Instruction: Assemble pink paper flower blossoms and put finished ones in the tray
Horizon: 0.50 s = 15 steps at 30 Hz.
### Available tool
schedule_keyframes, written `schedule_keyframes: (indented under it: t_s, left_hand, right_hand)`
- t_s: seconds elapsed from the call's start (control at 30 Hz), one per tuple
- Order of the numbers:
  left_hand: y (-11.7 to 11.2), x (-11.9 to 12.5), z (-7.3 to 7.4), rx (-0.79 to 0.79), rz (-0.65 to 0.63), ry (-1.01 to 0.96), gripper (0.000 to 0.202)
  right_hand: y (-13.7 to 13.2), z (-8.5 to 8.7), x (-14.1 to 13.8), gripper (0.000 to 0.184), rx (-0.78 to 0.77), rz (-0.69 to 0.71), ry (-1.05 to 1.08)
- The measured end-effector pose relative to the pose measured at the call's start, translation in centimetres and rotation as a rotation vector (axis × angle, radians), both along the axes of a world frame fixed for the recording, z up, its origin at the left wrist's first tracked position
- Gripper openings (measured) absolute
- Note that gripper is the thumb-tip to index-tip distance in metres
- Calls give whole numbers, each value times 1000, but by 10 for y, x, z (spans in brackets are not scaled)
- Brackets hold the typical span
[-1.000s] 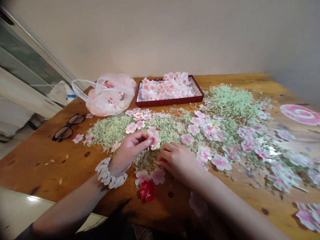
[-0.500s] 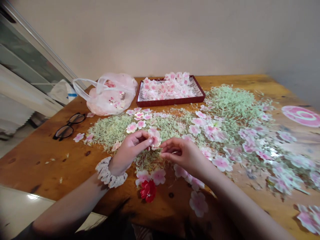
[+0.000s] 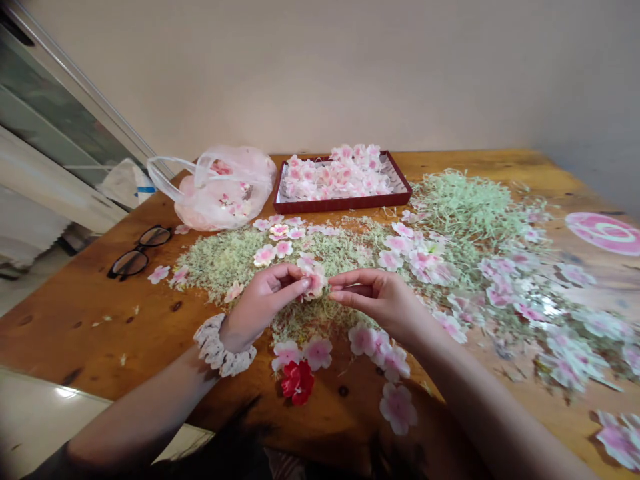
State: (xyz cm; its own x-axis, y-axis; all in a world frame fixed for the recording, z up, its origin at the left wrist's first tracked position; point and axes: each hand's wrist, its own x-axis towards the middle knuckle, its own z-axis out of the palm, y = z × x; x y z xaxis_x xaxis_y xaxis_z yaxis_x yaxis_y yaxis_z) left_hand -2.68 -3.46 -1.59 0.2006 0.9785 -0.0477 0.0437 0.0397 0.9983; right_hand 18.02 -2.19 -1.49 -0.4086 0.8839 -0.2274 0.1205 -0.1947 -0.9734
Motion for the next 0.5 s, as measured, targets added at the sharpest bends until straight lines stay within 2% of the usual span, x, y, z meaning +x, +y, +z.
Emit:
schedule_keyframes:
  t_s: [0.33, 0.4, 0.5]
  left_hand:
    - [1, 1, 0, -30, -14, 1, 13]
    - [0, 1, 0, -36, -24, 10, 14]
    - [0, 1, 1, -33, -33, 23, 14]
  right_hand:
    - [7, -1, 8, 34, 350, 6, -337]
    - [7, 2, 8, 34, 357, -9, -329]
    - [6, 4, 8, 29, 296, -51, -198]
